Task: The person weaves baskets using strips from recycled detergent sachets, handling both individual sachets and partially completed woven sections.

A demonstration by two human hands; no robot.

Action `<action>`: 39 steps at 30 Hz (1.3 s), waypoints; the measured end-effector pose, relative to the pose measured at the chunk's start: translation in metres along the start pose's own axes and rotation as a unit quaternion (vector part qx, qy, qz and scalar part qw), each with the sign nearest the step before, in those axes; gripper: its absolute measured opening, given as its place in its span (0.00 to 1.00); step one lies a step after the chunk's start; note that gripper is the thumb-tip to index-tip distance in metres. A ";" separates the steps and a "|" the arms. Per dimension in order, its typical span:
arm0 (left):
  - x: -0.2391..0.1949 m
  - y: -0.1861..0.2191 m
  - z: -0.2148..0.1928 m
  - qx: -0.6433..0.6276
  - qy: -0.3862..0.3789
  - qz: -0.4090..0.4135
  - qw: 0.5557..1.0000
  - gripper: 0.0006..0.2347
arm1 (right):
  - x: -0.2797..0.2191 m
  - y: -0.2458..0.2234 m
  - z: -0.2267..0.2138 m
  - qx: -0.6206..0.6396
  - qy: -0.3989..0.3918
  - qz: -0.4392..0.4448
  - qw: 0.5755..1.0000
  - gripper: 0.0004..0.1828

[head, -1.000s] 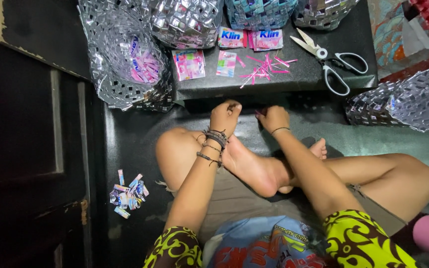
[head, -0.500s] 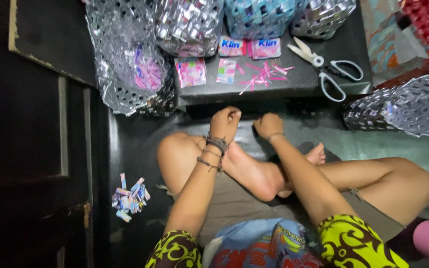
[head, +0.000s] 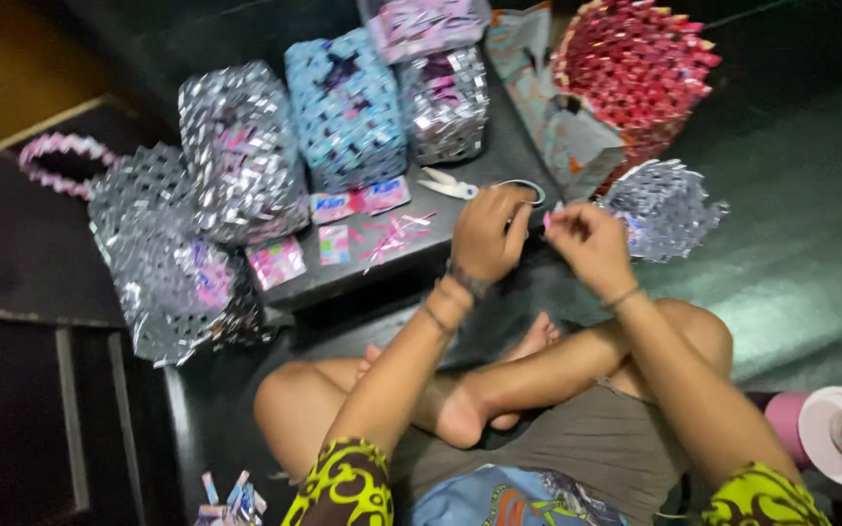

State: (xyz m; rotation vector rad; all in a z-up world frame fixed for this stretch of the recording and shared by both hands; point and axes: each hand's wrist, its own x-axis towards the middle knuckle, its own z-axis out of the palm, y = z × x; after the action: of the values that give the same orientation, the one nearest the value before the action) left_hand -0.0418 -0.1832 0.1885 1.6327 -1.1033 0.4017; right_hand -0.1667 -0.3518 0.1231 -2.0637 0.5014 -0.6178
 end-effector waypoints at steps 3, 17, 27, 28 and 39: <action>0.039 -0.025 0.051 0.104 -0.104 0.057 0.987 0.21 | 0.054 -0.009 -0.035 -0.050 0.088 -0.024 0.995 0.06; 0.035 -0.120 0.116 0.239 -0.164 0.218 0.932 0.04 | 0.161 0.043 -0.037 -0.357 -0.023 -0.032 0.933 0.07; 0.032 -0.071 0.031 0.007 -0.065 -0.074 0.995 0.13 | 0.133 -0.006 -0.040 -0.268 -0.012 -0.214 0.939 0.15; 0.013 -0.069 0.013 0.018 -0.055 -0.086 0.995 0.13 | 0.120 -0.017 -0.021 -0.261 -0.026 -0.224 0.939 0.15; -0.154 -0.071 -0.121 -0.390 0.330 -0.486 0.710 0.14 | 0.036 -0.119 0.151 -0.290 -0.260 -0.369 0.844 0.15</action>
State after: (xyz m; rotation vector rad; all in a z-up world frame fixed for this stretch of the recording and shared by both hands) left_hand -0.0307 -0.0055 0.0805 0.9312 0.2394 -0.1976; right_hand -0.0341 -0.2132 0.1618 -2.8829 -0.5367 -0.2975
